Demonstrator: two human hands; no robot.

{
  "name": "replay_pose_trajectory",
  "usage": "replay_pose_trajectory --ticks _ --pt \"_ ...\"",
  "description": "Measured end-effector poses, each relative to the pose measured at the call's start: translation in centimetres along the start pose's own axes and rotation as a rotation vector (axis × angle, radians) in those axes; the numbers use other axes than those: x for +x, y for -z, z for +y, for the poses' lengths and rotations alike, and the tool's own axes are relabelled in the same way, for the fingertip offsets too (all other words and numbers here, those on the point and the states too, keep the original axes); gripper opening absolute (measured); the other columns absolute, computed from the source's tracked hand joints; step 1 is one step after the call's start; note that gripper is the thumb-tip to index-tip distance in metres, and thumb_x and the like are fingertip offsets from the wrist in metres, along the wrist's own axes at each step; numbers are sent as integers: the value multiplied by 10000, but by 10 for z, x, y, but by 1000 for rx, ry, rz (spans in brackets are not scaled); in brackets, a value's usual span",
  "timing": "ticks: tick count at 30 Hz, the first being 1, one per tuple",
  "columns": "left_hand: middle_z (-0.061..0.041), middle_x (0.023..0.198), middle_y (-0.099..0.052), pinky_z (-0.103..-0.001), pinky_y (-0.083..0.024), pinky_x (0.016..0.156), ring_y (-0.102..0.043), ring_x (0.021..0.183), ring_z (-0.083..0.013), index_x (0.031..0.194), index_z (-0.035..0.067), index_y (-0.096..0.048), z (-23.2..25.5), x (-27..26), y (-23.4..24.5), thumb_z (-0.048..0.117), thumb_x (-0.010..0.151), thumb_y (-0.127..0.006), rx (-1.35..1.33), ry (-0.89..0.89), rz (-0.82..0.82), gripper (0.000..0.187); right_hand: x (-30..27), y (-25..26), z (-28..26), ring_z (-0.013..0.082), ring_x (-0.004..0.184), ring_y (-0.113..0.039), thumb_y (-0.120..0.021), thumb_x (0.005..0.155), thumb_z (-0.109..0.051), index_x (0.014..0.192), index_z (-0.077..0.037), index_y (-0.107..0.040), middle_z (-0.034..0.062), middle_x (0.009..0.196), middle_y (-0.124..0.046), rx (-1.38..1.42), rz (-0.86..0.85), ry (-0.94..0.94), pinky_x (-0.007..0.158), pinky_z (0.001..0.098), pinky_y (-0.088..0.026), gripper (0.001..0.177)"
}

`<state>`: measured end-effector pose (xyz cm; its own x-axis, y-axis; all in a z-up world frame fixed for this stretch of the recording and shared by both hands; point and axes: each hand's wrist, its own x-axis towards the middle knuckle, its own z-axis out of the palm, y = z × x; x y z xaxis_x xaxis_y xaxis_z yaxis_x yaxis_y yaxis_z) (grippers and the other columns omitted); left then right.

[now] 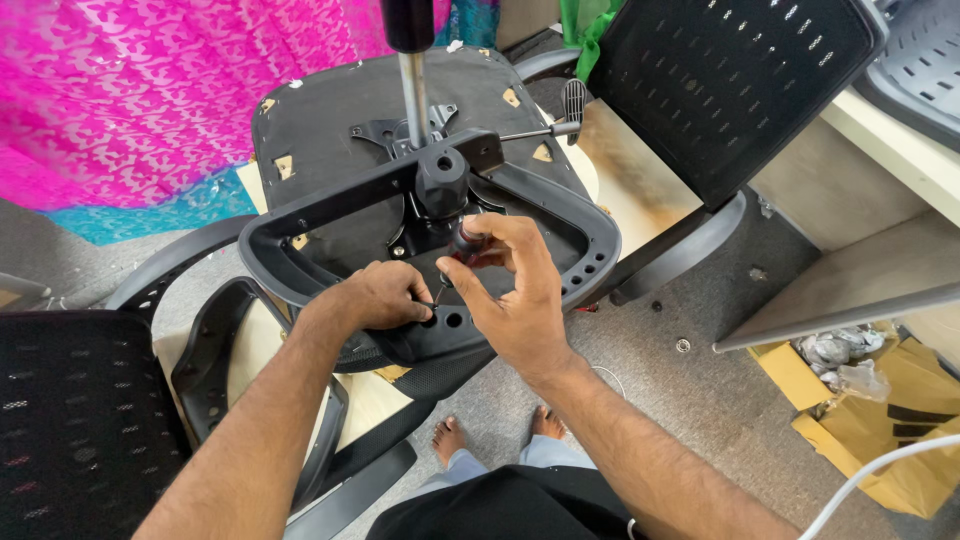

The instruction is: The person assembles an office chair by inserting and tightening screws into the chair base using a screwdriver. They align the base with the central column and secure it with multiple screws.

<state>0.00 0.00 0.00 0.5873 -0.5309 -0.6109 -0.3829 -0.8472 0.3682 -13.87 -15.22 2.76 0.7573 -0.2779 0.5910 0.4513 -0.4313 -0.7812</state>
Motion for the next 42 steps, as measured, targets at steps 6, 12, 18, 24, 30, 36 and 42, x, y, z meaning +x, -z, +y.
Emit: replay_pose_trajectory --ticks 6,12,18,24,30,36,42 --pt "-41 1116 -771 -380 -548 981 -720 1080 -220 1112 199 -778 5 -2 3 361 863 -760 29 31 -24 297 1 6 -8 183 1147 -681 -721 963 63 1374 -81 -548 91 1315 -597 -27 -13 119 966 286 -614 469" --pt "-31 1152 -758 -381 -529 1003 -695 1121 -218 1108 220 -783 10 -9 4 372 872 -754 81 13 -4 281 4 1 -6 155 1109 -721 -755 964 37 1349 -83 -579 83 1264 -661 10 -18 65 933 280 -637 440" --pt "-30 1158 -757 -397 -530 1005 -695 1137 -223 1121 234 -774 11 -8 4 398 861 -761 81 54 -10 308 4 1 -7 161 1082 -682 -821 918 2 1285 -82 -576 87 1224 -628 -44 -20 140 900 277 -598 449" --pt "-28 1172 -760 -384 -531 1014 -692 1147 -234 1116 246 -787 8 -7 3 393 857 -759 127 -13 11 299 -3 -5 -12 191 1159 -718 -742 970 43 1336 -61 -573 100 1295 -672 9 -25 95 1005 335 -614 416" --pt "-4 1174 -756 -410 -504 1024 -682 1157 -212 1107 258 -786 13 -9 5 402 874 -732 127 47 -27 279 0 -6 -13 186 1084 -689 -816 919 -21 1289 -55 -582 107 1260 -613 -57 -76 112 901 292 -598 439" --pt "-39 1137 -763 -397 -522 1011 -681 1143 -253 1069 255 -811 12 -14 4 395 862 -734 143 -17 17 261 -4 -14 -20 198 1159 -729 -723 977 14 1341 -76 -572 99 1298 -689 11 -48 73 994 331 -616 404" --pt "-40 1129 -769 -410 -529 996 -693 1120 -258 1069 257 -794 10 -16 3 384 855 -729 130 -18 30 257 -1 -17 -20 189 1052 -698 -821 917 -9 1278 -102 -579 90 1215 -654 -60 -24 116 865 303 -583 445"
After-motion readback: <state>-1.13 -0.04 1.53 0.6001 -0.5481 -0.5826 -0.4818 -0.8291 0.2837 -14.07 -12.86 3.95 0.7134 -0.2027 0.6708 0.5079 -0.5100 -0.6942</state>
